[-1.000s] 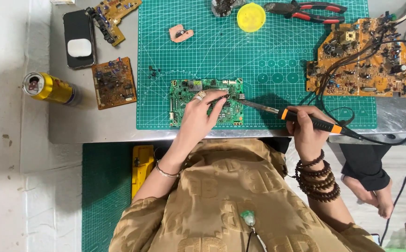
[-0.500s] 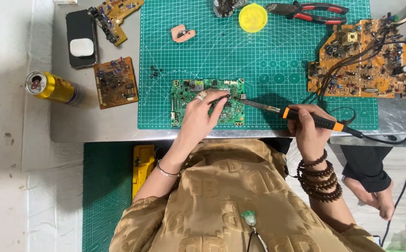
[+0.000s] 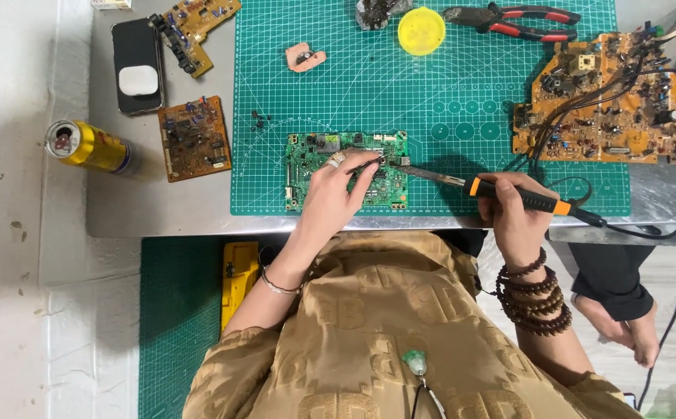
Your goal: The person uses a soldering iron to work on a green circuit board placed on a cutting mat. They hold the board steady with their left hand while applying the soldering iron with their right hand to various components on the board.
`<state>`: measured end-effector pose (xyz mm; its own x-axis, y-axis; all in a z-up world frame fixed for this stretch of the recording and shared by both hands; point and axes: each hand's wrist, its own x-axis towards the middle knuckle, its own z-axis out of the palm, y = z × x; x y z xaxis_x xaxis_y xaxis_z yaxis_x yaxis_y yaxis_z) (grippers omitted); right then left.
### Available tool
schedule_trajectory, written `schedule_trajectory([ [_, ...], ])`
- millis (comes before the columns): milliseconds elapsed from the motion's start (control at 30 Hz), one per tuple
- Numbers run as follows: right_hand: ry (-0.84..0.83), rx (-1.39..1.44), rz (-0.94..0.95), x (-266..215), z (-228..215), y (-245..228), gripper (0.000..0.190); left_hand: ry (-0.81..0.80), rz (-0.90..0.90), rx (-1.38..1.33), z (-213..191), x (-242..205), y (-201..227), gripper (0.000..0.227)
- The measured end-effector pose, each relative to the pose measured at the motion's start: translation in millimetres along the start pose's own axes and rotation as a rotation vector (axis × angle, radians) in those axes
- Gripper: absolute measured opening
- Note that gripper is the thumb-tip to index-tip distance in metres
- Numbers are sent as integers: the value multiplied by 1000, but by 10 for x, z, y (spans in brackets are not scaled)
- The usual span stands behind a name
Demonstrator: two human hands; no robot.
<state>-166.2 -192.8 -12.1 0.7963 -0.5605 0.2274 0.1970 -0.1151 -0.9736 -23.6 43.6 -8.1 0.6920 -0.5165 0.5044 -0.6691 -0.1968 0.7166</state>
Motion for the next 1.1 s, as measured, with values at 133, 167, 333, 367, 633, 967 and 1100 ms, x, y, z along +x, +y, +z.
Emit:
schedule_trajectory([
  [133,-8,1,7,9,-2,2,24,3,8,15,-31,31,49,15],
  [167,-3,21,15,5,-14,17,24,3,7,11,-35,34,53,15],
  [333,12,30,10,7,-1,11,25,-1,1,11,18,-21,-43,16],
  [367,11,35,12,13,5,1,25,4,9,3,12,-11,-26,15],
  [633,-3,43,13,10,-12,-25,23,-3,10,3,-28,19,24,16],
  [967,-35,43,47,42,0,-127,23,-7,10,-20,-16,3,0,16],
  [1100,-33,27,58,33,1,-139,23,-10,6,-15,-40,26,74,15],
])
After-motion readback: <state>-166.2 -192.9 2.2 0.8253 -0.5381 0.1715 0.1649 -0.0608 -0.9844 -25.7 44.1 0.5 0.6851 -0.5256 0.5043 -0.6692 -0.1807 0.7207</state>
